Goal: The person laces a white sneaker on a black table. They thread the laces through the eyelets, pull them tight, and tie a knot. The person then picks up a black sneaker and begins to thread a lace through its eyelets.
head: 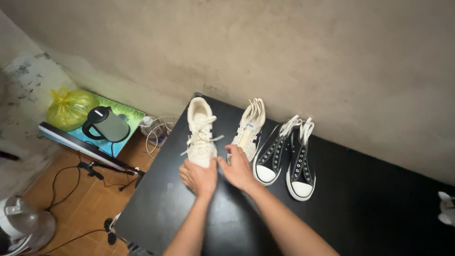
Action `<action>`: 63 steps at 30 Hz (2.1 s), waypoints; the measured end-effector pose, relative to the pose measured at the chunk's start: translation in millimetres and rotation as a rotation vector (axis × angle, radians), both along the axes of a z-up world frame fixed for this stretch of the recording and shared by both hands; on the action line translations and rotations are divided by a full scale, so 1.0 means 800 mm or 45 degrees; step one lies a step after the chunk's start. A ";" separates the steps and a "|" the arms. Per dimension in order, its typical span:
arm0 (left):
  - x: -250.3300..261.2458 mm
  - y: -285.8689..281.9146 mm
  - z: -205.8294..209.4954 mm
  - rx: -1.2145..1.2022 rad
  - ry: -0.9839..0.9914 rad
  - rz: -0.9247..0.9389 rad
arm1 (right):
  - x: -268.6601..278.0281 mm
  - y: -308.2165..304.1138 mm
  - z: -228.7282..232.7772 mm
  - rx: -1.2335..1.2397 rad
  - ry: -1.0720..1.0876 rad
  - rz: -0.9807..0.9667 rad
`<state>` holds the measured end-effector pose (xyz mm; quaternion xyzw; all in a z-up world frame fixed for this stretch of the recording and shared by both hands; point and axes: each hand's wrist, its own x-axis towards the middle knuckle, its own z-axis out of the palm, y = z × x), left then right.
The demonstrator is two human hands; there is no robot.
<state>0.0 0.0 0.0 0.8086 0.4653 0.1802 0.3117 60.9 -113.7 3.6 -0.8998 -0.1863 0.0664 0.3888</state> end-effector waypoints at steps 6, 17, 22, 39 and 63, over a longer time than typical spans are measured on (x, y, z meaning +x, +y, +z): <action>-0.086 -0.080 0.021 0.304 -0.289 -0.236 | -0.072 -0.038 0.099 0.340 -0.241 -0.171; -0.197 -0.176 0.054 0.077 -0.307 -0.632 | -0.194 -0.152 0.114 0.002 -0.312 -0.537; -0.229 -0.195 0.047 0.013 -0.244 -0.817 | -0.237 -0.188 0.096 -0.121 -0.317 -0.646; -0.255 -0.209 0.035 -0.130 0.360 -1.022 | -0.270 -0.217 0.057 -0.110 0.164 -0.750; -0.173 -0.188 0.066 0.230 -0.359 -1.538 | -0.266 -0.286 0.024 0.757 0.700 -0.431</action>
